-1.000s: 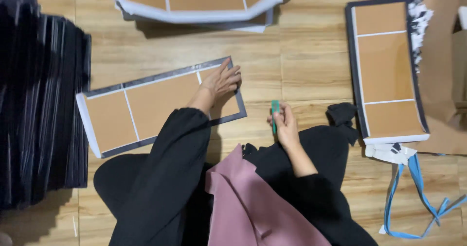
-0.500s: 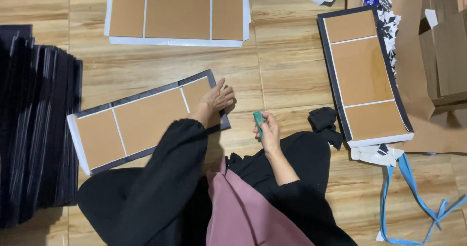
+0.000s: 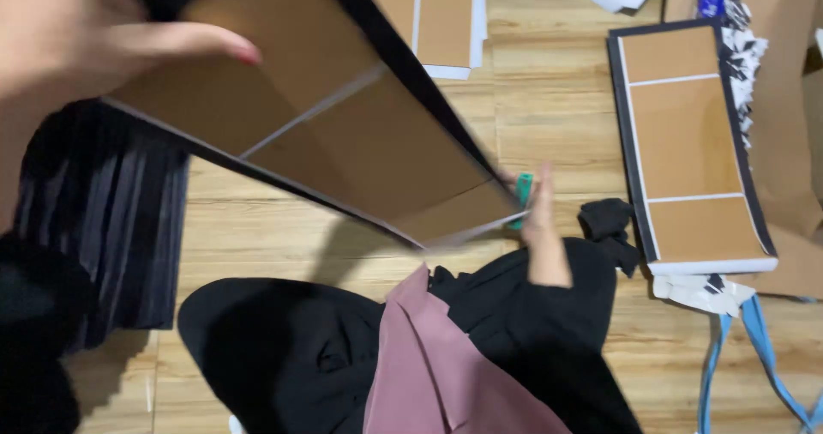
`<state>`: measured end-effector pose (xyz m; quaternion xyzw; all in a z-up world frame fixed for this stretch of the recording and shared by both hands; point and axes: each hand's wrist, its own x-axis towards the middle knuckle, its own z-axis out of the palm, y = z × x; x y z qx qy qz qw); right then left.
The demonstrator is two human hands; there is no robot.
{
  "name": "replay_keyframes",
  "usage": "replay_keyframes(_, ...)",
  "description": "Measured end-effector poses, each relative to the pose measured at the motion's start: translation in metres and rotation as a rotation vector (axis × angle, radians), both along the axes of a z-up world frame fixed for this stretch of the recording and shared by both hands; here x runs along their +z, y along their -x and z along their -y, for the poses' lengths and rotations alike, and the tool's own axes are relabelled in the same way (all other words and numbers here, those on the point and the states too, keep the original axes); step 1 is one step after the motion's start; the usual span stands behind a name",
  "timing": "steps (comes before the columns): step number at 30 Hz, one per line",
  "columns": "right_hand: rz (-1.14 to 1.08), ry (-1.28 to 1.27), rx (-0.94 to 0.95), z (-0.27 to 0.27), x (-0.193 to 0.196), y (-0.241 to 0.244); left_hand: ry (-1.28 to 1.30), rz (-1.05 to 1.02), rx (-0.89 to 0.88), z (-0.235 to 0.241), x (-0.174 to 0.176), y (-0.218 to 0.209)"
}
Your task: Smoothing and pressing the edges of cardboard panels using a hand tool to assemble folders.
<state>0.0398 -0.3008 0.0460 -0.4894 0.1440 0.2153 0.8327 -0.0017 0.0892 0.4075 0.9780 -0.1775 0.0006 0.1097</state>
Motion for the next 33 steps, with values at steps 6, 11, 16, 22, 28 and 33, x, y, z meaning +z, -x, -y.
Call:
replay_keyframes(6, -0.093, -0.211, -0.045, -0.002, 0.034, 0.001, 0.675, -0.092, 0.579, -0.084, -0.142, 0.063)
replay_keyframes(11, -0.010, 0.300, 0.267, -0.038, 0.006, 0.013, 0.767, -0.205, 1.110, -0.132, -0.332, 0.098)
replay_keyframes(16, 0.304, 1.265, 0.366, -0.050, -0.067, 0.002, -0.024, -0.249, 1.046, -0.048, -0.270, 0.081)
replay_keyframes(22, 0.627, 1.574, 0.557, -0.108, 0.012, 0.036, 0.265, -0.053, 0.070, 0.065, -0.358, 0.015)
replay_keyframes(28, 0.608, 1.443, 0.969, -0.103, 0.032, 0.025, -0.365, 0.036, -0.309, 0.112, -0.357, -0.033)
replay_keyframes(33, 0.516, 0.990, 0.674, -0.091, 0.038, -0.027, -0.162, -0.153, -0.310, 0.092, -0.358, -0.033)
